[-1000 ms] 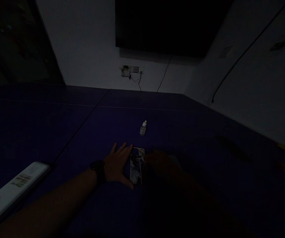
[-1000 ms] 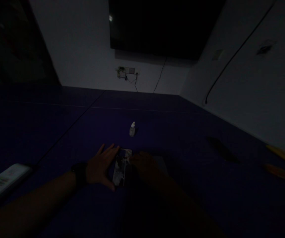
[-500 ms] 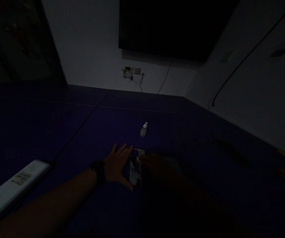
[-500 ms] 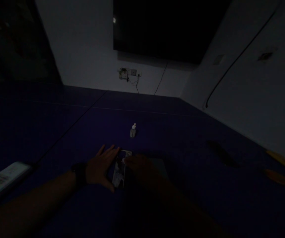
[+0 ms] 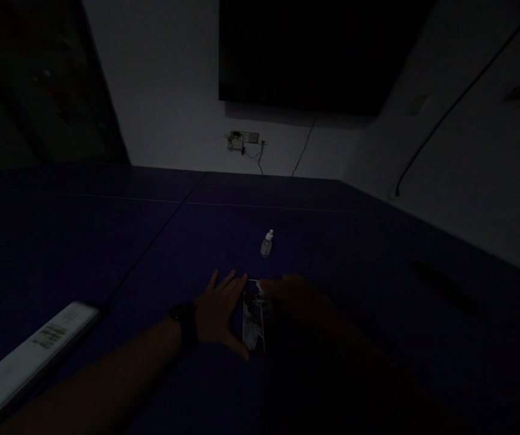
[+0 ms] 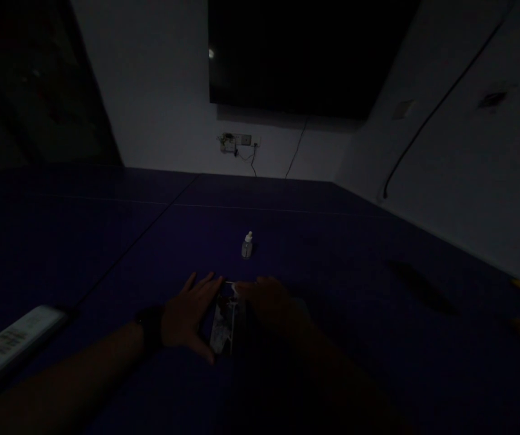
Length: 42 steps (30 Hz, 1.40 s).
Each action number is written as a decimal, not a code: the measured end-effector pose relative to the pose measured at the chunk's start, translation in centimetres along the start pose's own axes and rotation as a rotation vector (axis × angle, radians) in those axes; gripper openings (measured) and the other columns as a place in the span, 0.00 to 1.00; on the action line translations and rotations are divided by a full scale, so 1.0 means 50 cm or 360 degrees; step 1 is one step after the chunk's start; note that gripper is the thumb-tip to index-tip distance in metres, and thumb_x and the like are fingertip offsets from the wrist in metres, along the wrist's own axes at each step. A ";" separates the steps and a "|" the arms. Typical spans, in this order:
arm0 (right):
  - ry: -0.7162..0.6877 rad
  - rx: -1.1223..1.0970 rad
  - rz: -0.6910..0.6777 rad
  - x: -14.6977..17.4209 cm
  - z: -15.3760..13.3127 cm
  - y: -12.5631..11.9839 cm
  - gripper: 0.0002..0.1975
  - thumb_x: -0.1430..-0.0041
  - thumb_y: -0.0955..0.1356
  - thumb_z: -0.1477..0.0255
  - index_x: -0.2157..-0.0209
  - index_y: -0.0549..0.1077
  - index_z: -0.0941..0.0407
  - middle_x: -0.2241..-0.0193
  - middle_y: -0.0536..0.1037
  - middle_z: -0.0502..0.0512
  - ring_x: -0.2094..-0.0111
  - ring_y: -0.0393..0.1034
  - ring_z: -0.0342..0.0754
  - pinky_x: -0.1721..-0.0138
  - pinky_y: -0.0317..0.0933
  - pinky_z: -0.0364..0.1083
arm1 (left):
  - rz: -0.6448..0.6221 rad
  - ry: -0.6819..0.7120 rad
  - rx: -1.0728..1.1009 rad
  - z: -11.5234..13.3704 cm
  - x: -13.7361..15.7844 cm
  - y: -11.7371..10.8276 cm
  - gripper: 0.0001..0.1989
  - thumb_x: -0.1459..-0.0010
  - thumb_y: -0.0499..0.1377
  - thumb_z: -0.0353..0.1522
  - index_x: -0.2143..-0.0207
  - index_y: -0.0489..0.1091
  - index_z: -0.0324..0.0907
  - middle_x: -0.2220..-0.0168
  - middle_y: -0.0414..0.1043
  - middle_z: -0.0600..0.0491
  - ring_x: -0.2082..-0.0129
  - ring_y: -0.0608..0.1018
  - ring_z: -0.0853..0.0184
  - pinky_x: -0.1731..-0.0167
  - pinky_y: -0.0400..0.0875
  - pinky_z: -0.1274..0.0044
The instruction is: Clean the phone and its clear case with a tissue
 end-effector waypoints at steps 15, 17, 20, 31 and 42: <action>0.0076 -0.0071 -0.0072 0.008 0.012 0.003 0.26 0.34 0.59 0.79 0.38 0.67 0.46 0.40 0.71 0.54 0.43 0.68 0.58 0.43 0.60 0.58 | 0.0019 0.0016 -0.0045 -0.008 0.001 0.006 0.72 0.62 0.57 0.70 0.29 0.25 0.41 0.29 0.40 0.33 0.30 0.45 0.35 0.37 0.27 0.41; 0.0084 -0.0072 -0.0101 0.009 0.019 0.007 0.26 0.34 0.59 0.79 0.39 0.68 0.45 0.40 0.72 0.54 0.42 0.68 0.59 0.42 0.59 0.59 | -0.0011 -0.0004 -0.0047 -0.007 0.000 0.007 0.73 0.62 0.57 0.70 0.29 0.25 0.41 0.29 0.40 0.33 0.30 0.44 0.35 0.38 0.27 0.41; 0.0006 -0.0091 -0.0143 0.007 0.011 0.014 0.24 0.33 0.60 0.77 0.40 0.70 0.45 0.42 0.74 0.55 0.45 0.71 0.59 0.45 0.62 0.58 | -0.0032 -0.0016 -0.0041 -0.005 0.000 0.006 0.73 0.62 0.56 0.70 0.29 0.25 0.40 0.29 0.40 0.32 0.30 0.44 0.36 0.38 0.27 0.41; 0.0038 -0.0105 -0.0102 0.007 0.020 -0.001 0.27 0.35 0.59 0.79 0.38 0.67 0.44 0.41 0.72 0.53 0.42 0.69 0.59 0.42 0.61 0.61 | -0.0015 0.0007 0.0013 -0.003 -0.002 0.004 0.73 0.64 0.58 0.69 0.29 0.27 0.40 0.29 0.41 0.32 0.30 0.45 0.34 0.38 0.27 0.40; 0.0069 -0.0139 -0.0051 0.015 0.012 -0.002 0.24 0.34 0.61 0.75 0.40 0.69 0.44 0.42 0.74 0.51 0.46 0.72 0.57 0.45 0.64 0.57 | 0.0020 0.0016 0.0026 -0.002 -0.001 0.003 0.73 0.64 0.58 0.70 0.29 0.28 0.40 0.29 0.44 0.33 0.30 0.45 0.34 0.38 0.26 0.40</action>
Point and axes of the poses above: each hand's wrist, its own x-axis away from the middle knuckle, its own y-axis out of the palm, z = x × y, the point moved 9 cm from there along -x, towards the middle knuckle
